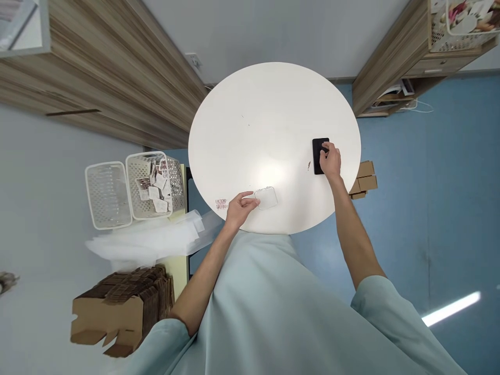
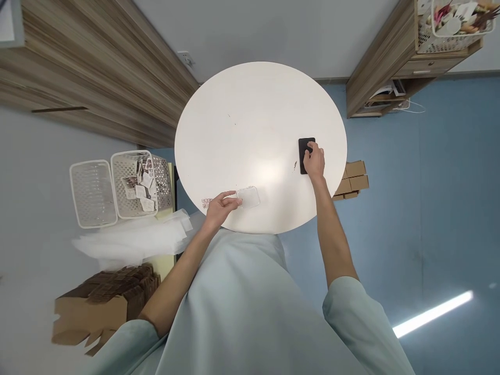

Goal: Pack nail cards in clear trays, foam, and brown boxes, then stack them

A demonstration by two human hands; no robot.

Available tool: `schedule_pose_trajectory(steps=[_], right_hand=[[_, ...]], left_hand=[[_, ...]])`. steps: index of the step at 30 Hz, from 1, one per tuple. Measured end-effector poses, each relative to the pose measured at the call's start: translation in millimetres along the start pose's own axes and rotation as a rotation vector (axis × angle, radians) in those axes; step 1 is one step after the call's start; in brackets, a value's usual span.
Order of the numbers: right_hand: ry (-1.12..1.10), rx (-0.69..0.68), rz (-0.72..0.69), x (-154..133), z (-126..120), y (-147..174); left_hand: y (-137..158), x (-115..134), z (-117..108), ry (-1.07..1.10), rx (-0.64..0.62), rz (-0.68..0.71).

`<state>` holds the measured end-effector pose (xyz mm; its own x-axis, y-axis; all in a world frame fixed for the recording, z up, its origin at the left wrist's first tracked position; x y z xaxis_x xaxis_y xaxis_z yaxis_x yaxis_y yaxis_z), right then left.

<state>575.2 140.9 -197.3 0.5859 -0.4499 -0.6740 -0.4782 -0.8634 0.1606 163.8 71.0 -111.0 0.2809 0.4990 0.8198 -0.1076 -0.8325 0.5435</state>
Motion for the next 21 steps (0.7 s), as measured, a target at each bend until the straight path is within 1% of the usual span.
schedule_pose_trajectory(steps=[3,5,8,10,12,14,18,21], right_hand=[[0.038,-0.051,0.038,5.3,4.5,-0.4],[0.042,-0.057,0.049,4.5,2.7,3.9],[0.014,-0.027,0.023,-6.2,-4.2,18.9],[-0.011,-0.021,-0.019,-20.0,-6.1,36.5],[-0.031,-0.043,-0.072,-38.2,-2.4,61.3],[-0.033,-0.092,-0.119,-59.0,7.9,92.3],[-0.028,-0.232,-0.171,-101.5,40.4,162.0],[0.003,-0.357,-0.256,-132.8,66.7,209.0]], left_hand=[[0.5,-1.0,-2.0,0.008,0.004,-0.009],[1.1,-2.4,-4.0,0.017,0.003,-0.012],[1.8,-5.2,-9.0,0.02,0.001,-0.012],[1.5,-8.0,-13.9,0.013,-0.001,-0.014],[0.2,-12.3,-20.0,0.001,0.0,-0.025],[-2.0,-17.6,-26.9,-0.011,0.005,-0.04],[-6.1,-27.0,-42.5,-0.026,0.005,-0.022],[-6.7,-33.6,-55.6,-0.043,-0.012,-0.002]])
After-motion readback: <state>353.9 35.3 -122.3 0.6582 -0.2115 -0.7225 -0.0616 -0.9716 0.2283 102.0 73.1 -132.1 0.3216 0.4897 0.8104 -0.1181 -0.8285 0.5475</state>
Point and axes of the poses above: each hand's wrist, its own y-axis away from the middle knuckle, its own z-axis out of the palm, x = y × z, the point moved 6 cm from there along -y, towards the middle knuckle, and after that the axes turned 7 degrees about z, right-handed, at the moved point
